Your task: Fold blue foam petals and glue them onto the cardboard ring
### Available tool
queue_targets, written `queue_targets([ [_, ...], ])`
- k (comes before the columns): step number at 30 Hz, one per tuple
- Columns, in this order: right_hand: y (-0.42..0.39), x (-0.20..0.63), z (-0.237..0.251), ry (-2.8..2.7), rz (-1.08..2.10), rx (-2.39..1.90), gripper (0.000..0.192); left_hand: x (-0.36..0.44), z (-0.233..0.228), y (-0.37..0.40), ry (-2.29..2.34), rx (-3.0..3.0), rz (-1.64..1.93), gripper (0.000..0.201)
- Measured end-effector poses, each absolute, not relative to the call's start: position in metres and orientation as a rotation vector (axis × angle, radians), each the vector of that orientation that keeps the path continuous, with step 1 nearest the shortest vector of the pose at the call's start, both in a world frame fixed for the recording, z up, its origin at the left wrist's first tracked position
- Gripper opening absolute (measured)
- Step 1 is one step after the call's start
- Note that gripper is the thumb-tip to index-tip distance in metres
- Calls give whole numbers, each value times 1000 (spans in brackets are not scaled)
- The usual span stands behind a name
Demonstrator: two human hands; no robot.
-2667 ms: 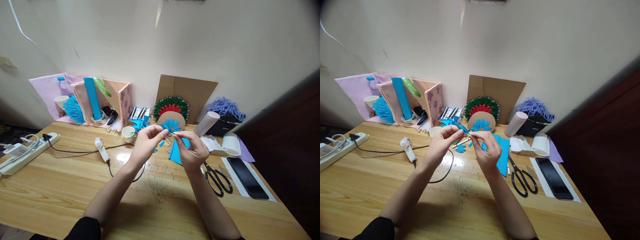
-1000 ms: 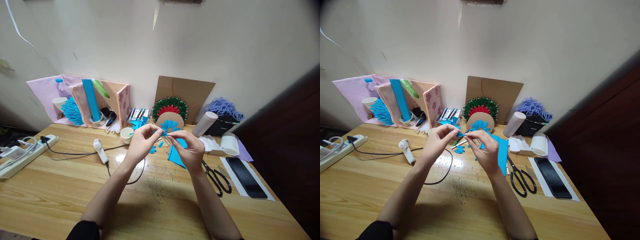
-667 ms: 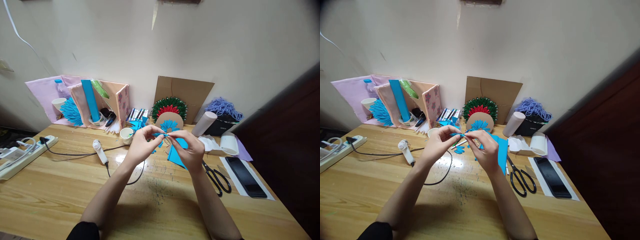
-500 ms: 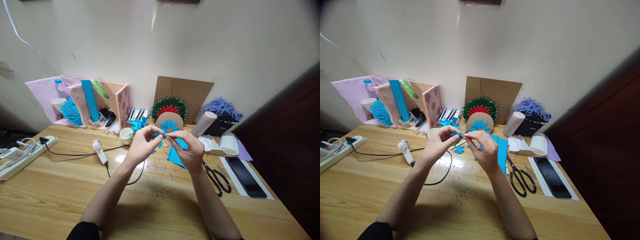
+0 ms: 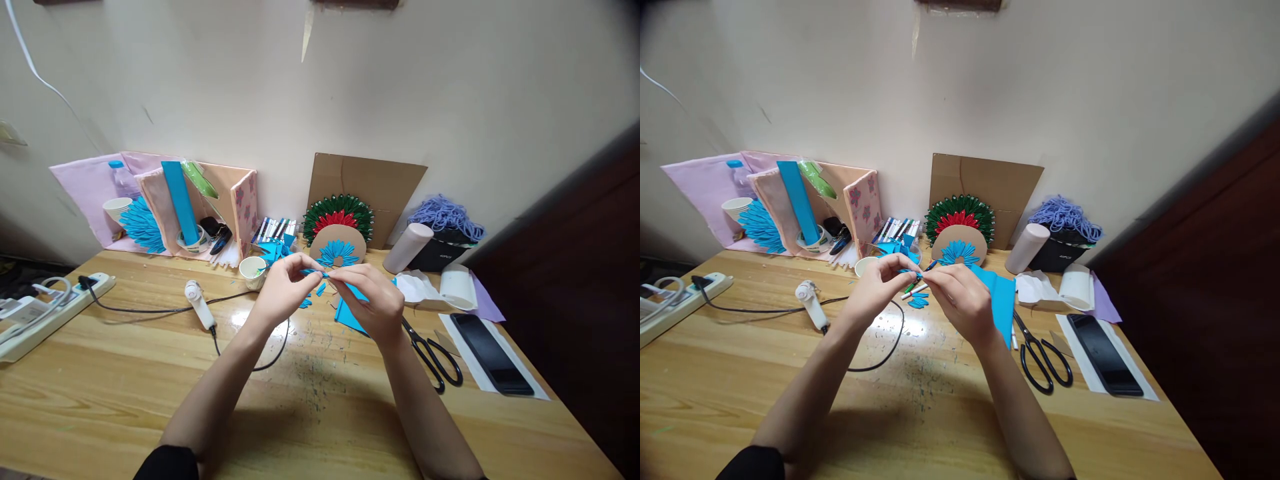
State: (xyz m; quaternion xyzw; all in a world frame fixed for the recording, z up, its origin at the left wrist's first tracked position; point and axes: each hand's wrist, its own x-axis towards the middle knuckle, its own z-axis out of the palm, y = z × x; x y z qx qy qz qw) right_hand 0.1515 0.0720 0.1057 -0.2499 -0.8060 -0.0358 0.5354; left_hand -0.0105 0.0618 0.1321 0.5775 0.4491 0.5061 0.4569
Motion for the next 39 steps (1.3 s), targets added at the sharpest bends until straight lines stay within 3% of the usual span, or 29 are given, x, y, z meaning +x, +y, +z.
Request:
queue_targets([
  [17, 72, 150, 110, -1866, -70, -655, 21, -9, 130, 64, 1060, 1374, 1251, 19],
  [29, 71, 148, 113, -1815, 0, -758, 10, -15, 125, 72, 1131, 1384, 1327, 17],
  [39, 75, 149, 108, -1529, 584, -888, 7, -22, 134, 66, 1092, 1647, 1406, 19],
])
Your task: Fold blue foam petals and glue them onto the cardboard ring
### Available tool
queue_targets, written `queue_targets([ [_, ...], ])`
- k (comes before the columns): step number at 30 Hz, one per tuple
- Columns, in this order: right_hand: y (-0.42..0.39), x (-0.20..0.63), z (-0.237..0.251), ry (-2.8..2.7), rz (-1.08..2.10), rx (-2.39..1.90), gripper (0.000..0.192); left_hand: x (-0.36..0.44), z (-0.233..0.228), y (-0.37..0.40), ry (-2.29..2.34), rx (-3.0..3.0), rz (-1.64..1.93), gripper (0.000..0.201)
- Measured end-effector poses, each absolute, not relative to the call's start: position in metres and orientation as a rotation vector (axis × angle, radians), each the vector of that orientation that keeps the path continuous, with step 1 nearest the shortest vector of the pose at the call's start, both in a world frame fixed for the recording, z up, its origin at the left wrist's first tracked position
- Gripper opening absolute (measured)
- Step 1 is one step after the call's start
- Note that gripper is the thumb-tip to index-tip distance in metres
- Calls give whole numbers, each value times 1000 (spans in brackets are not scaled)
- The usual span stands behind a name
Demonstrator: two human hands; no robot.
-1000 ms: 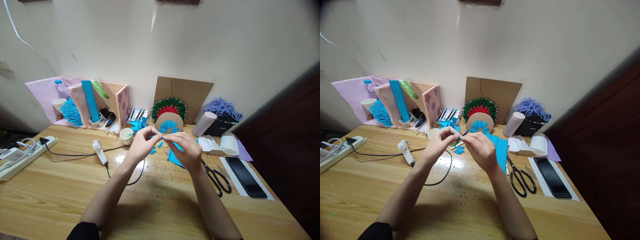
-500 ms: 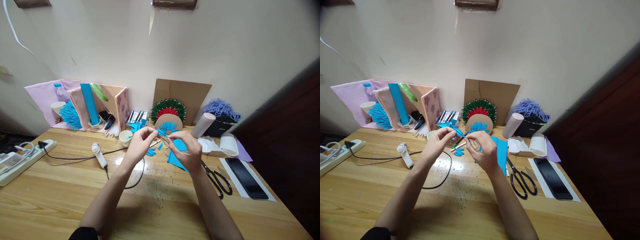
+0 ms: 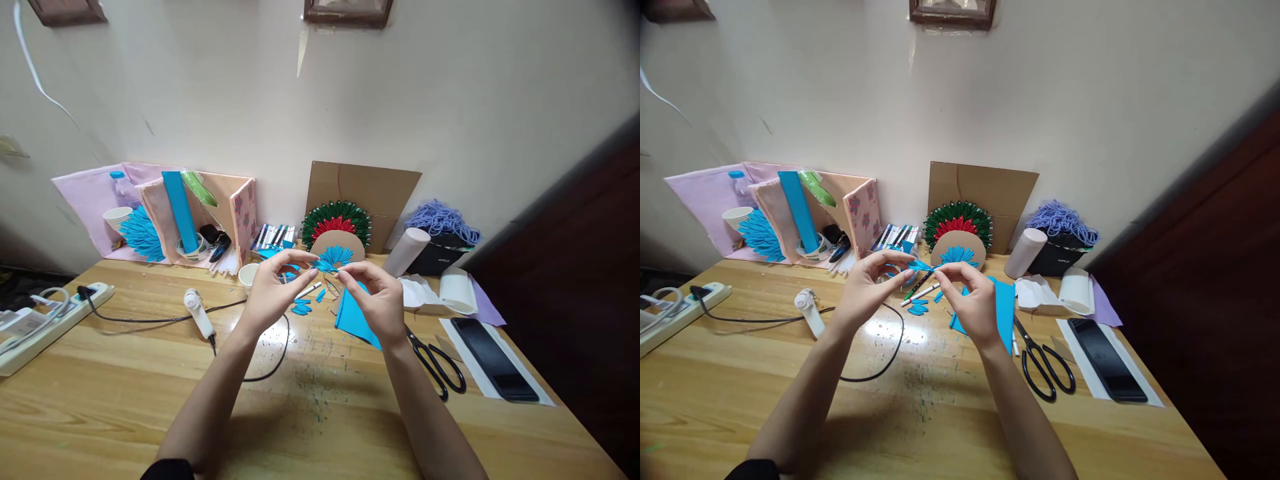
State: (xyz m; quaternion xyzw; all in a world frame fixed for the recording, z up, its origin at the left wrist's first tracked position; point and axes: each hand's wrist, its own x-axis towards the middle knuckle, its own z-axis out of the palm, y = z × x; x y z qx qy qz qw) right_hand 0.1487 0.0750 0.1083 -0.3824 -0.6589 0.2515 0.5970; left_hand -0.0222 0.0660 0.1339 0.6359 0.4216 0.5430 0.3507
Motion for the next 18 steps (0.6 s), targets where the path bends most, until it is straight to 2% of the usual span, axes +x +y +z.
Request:
queue_targets([
  [4, 78, 149, 110, -1506, 857, -876, 12, -22, 133, 67, 1133, 1638, 1411, 14],
  [7, 81, 149, 110, -1517, 916, -894, 15, -22, 131, 69, 1159, 1631, 1427, 15],
  [13, 82, 151, 107, -1540, 624, -921, 13, -25, 126, 74, 1262, 1652, 1483, 14],
  [18, 76, 150, 111, -1731, 425, -870, 8, -25, 120, 76, 1201, 1519, 1336, 19],
])
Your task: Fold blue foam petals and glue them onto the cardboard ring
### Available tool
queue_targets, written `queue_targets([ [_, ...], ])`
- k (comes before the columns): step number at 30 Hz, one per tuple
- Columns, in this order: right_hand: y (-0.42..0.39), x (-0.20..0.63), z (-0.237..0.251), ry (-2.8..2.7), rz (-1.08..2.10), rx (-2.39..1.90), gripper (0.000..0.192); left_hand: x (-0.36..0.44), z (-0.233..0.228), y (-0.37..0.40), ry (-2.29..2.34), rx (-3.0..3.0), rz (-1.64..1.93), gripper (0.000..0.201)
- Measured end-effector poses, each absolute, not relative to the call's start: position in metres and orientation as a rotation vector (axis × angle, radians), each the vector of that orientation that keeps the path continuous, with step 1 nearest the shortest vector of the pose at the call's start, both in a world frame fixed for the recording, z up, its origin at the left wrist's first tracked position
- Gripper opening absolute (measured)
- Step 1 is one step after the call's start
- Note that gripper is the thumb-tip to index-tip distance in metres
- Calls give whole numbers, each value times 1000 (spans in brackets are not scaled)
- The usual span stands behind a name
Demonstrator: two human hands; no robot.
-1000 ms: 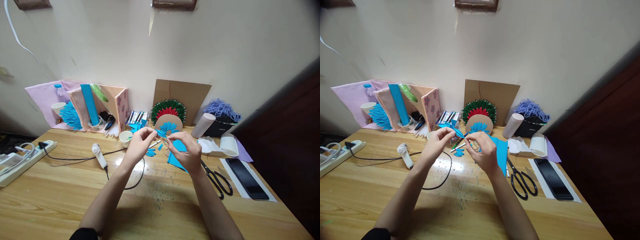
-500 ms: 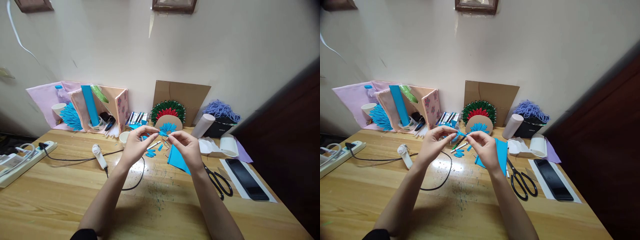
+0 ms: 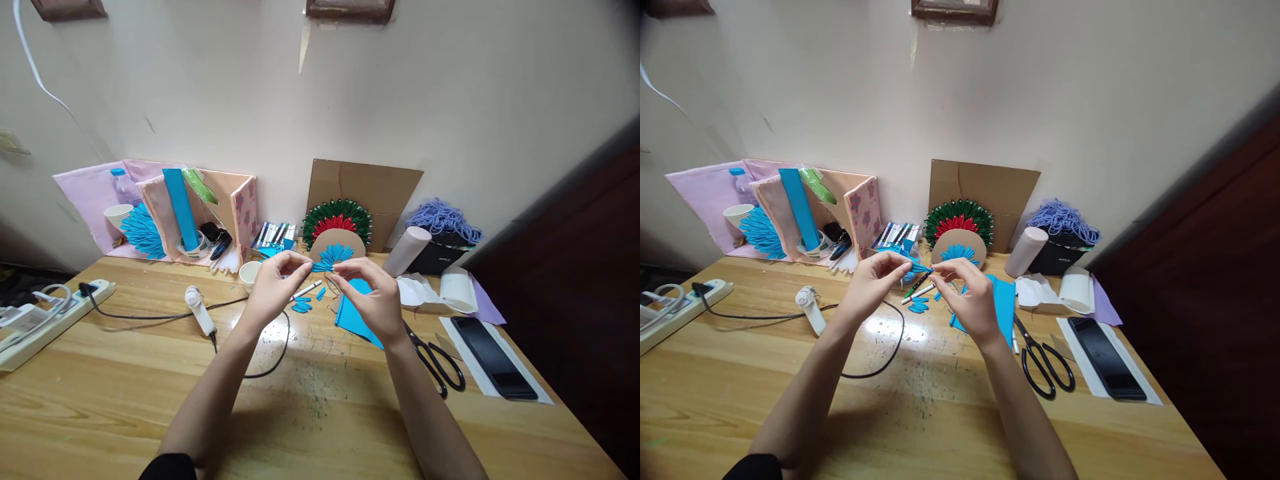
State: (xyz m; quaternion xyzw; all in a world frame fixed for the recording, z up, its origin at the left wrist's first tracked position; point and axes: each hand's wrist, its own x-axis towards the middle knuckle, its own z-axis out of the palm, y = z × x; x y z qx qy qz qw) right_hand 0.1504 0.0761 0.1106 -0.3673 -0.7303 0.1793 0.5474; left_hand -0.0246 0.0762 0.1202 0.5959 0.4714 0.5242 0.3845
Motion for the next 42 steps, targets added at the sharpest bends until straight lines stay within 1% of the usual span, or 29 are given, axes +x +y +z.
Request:
queue_targets([
  [4, 75, 149, 112, -1782, 329, -876, 8, -23, 119, 76, 1180, 1497, 1313, 19],
  [10, 77, 149, 110, -1789, 266, -871, 7, -22, 120, 76, 1168, 1477, 1324, 20],
  [14, 74, 147, 110, -1806, 288, -880, 7, -21, 119, 78, 1169, 1469, 1335, 20],
  [17, 79, 154, 109, -1861, 369, -873, 6, -23, 117, 81, 1195, 1467, 1323, 21],
  [19, 96, 169, 104, -1856, 477, -888, 11, -25, 117, 83, 1205, 1470, 1311, 21],
  [20, 109, 180, 99, -1796, 537, -921, 17, -26, 117, 83, 1207, 1473, 1307, 21],
  [22, 145, 206, 85, -1524, 550, -1051, 22, -29, 118, 84, 1210, 1485, 1299, 21],
  [24, 183, 232, 66, -1321, 586, -1271, 23, -32, 120, 84, 1224, 1494, 1295, 20],
  [28, 237, 254, 29, -1328, 700, -1361, 28, -38, 124, 83, 1254, 1513, 1301, 20],
  [32, 254, 244, 11, -1365, 828, -1338, 33, -43, 128, 80, 1268, 1531, 1330, 22],
  [37, 261, 237, 20, -1345, 847, -1328, 30, -49, 133, 74, 1298, 1536, 1374, 24],
  [39, 259, 243, 34, -1331, 804, -1309, 31, -51, 136, 71, 1296, 1545, 1392, 24],
  [42, 243, 256, 61, -1345, 743, -1263, 37, -54, 142, 63, 1270, 1565, 1415, 23],
])
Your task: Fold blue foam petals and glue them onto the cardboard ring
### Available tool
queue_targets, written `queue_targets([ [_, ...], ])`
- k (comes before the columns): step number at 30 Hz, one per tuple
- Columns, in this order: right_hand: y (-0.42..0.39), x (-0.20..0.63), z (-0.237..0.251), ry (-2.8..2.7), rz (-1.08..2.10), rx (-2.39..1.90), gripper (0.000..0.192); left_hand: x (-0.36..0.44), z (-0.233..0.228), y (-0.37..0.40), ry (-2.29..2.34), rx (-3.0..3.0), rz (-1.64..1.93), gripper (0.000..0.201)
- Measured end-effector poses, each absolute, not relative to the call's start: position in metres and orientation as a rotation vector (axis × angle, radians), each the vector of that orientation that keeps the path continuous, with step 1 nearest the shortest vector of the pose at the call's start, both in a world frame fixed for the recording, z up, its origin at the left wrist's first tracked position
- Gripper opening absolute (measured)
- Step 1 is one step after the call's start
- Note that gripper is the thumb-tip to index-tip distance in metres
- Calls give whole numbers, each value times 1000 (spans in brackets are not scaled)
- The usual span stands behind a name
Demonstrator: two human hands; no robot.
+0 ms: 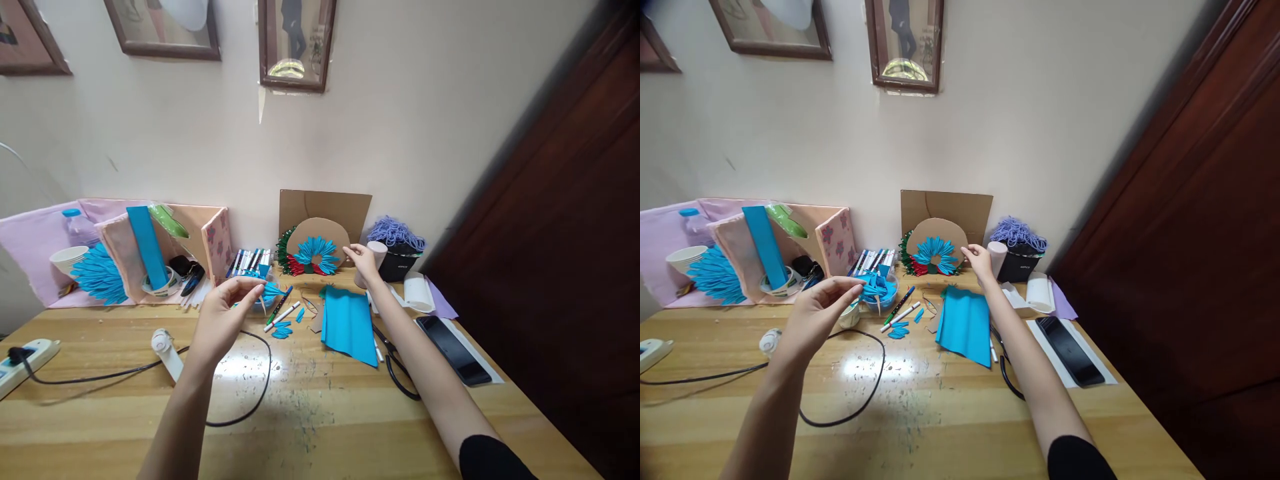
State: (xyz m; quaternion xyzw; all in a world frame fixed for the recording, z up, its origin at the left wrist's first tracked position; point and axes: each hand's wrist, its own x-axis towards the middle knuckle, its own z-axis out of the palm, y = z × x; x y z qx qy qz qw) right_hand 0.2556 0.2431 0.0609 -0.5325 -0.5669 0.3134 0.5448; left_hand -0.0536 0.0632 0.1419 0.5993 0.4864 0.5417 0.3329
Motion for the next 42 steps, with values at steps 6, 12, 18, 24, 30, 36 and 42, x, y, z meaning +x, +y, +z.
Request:
queue_targets([
  [6, 173, 269, 81, -1635, 936, -1250, 36, -61, 143, 39, 1264, 1618, 1411, 23],
  [12, 137, 252, 49, -1973, 1231, -1278, 39, -74, 116, 7, 1315, 1620, 1274, 23],
  [18, 144, 212, 24, -2220, 1181, -1223, 33, -101, 88, -25, 1470, 1524, 1313, 23],
  [24, 125, 122, 23, -2225, 801, -1127, 23, -142, 65, -51, 1599, 1321, 1473, 28],
  [30, 68, -15, -4, -2326, 830, -953, 23, -189, 23, -65, 1748, 1031, 1676, 36],
  [36, 53, -102, -32, -2228, 866, -1069, 19, -224, -11, -72, 1812, 849, 1750, 40],
  [42, 56, -90, -29, -2085, 999, -1056, 25, -235, -23, -68, 1810, 837, 1731, 35],
])
